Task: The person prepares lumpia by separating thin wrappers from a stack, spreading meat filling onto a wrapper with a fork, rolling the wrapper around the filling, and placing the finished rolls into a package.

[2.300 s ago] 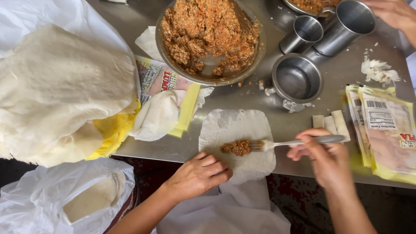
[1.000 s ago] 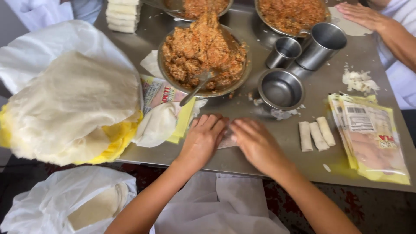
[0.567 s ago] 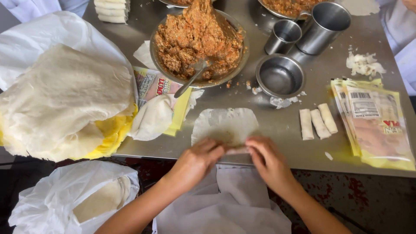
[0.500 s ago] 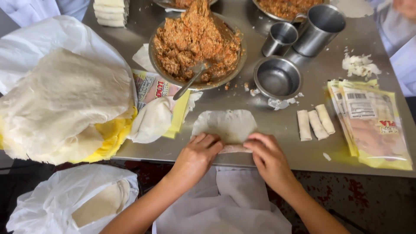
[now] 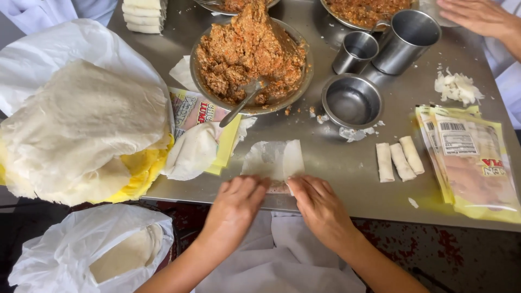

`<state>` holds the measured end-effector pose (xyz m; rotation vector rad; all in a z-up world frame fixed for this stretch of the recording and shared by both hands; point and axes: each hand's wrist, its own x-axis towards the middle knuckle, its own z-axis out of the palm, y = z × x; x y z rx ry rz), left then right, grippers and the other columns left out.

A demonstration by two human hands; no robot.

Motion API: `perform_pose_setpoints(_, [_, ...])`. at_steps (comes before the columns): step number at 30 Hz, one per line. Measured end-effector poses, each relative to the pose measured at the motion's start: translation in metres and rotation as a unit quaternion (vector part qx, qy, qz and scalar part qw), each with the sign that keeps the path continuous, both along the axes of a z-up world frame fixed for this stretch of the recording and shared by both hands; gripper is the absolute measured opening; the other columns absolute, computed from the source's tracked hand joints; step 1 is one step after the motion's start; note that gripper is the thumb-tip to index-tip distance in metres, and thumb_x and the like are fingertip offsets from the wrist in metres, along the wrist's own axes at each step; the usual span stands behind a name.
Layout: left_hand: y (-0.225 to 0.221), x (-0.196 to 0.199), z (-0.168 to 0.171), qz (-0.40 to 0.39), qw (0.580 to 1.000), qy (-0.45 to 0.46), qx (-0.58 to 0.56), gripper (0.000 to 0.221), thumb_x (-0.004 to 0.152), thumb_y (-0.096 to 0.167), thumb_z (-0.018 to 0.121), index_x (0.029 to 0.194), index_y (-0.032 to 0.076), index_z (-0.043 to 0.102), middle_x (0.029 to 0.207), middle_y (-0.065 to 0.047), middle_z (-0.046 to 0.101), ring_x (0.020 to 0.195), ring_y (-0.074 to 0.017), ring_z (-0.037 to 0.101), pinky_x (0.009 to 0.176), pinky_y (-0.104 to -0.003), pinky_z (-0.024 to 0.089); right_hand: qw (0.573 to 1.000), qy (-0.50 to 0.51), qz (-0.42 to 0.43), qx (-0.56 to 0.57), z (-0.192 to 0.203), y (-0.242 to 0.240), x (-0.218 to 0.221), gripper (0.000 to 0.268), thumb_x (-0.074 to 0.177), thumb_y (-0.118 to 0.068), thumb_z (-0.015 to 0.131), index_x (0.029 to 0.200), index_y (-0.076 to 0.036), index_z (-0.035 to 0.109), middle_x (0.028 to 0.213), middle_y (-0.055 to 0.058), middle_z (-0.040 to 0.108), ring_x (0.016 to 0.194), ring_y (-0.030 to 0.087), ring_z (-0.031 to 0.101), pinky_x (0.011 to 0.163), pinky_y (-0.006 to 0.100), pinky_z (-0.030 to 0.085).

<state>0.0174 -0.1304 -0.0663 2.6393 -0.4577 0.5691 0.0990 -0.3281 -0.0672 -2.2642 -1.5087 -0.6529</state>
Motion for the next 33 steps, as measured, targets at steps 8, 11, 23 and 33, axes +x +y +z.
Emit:
perform_pose_setpoints(8, [0.001,0.005,-0.01,-0.006,0.99,-0.143,-0.014,0.032,0.088,-0.009,0.061,0.12,-0.003,0.061,0.115,-0.021,0.069,0.105,-0.0319,0.071,0.087,-0.038,0.06,0.999,0.01,-0.049,0.001,-0.02,-0.003,0.0,0.022,0.093,-0.007,0.064,0.115,-0.008,0.065,0.119,0.003,0.067,0.113,0.02,0.057,0.092,0.035,0.038])
perform_pose_setpoints(11, [-0.015,0.014,-0.013,-0.033,0.991,-0.128,0.022,0.032,0.096,-0.005,0.047,0.125,-0.002,0.059,0.127,-0.018,0.064,0.117,-0.0282,0.065,0.094,-0.036,0.053,0.997,0.061,-0.046,-0.006,-0.017,-0.007,-0.001,0.026,0.092,-0.002,0.057,0.116,-0.009,0.064,0.122,0.003,0.064,0.111,0.023,0.056,0.086,0.035,0.037])
perform_pose_setpoints(23, [0.003,0.032,0.005,-0.12,0.991,-0.055,-0.001,0.019,0.095,0.003,0.05,0.11,0.003,0.062,0.09,-0.01,0.067,0.091,-0.0251,0.067,0.077,-0.029,0.055,0.961,0.268,0.063,0.039,-0.016,-0.025,0.035,0.037,0.089,0.002,0.055,0.123,-0.01,0.063,0.102,0.008,0.071,0.1,0.029,0.066,0.084,0.04,0.05])
perform_pose_setpoints(33, [-0.001,0.041,0.005,-0.079,0.994,-0.06,0.039,0.009,0.094,0.007,0.055,0.097,0.009,0.063,0.09,-0.006,0.06,0.089,-0.0236,0.061,0.071,-0.027,0.054,0.978,0.193,0.03,0.065,-0.01,-0.004,0.032,0.022,0.091,-0.006,0.059,0.111,-0.013,0.067,0.098,0.006,0.062,0.098,0.028,0.064,0.082,0.036,0.055])
